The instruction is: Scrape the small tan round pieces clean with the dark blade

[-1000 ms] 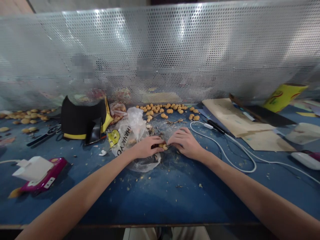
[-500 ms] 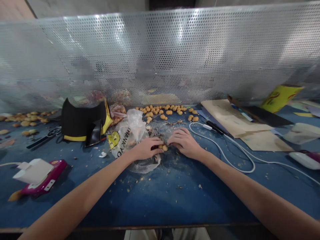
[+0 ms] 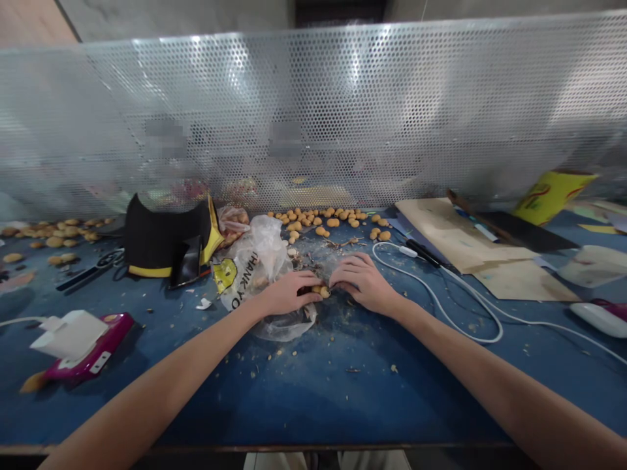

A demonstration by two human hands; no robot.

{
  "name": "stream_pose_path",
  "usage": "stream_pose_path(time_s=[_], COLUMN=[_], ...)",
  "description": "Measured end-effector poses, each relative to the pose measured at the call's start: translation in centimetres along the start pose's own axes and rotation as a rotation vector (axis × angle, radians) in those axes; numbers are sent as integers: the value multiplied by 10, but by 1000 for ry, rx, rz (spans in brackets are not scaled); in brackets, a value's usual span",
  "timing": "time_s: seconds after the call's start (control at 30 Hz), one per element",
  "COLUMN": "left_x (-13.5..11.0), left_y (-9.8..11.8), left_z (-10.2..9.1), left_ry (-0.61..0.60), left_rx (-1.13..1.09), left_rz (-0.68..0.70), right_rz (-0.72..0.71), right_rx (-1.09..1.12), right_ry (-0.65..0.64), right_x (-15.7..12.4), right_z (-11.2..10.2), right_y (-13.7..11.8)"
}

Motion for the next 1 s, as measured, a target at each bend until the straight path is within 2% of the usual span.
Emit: stream_pose_path(time_s=[1.0], left_x=[0], left_y=[-2], left_z=[2], left_ry=[9], left_rx=[52], left_rz=[39], right_rz=[14], right_rx=[-4], right_ry=[52], right_x=[4], right_z=[-2], right_y=[-3])
Point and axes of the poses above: each hand's wrist, its own x-axis towards the middle knuckle, its own z-axis out of the palm, y = z × x, the point moved 5 cm from there along x, towards the middle knuckle, and after that the axes turned 1 degree about -y, right-handed, at the moved point
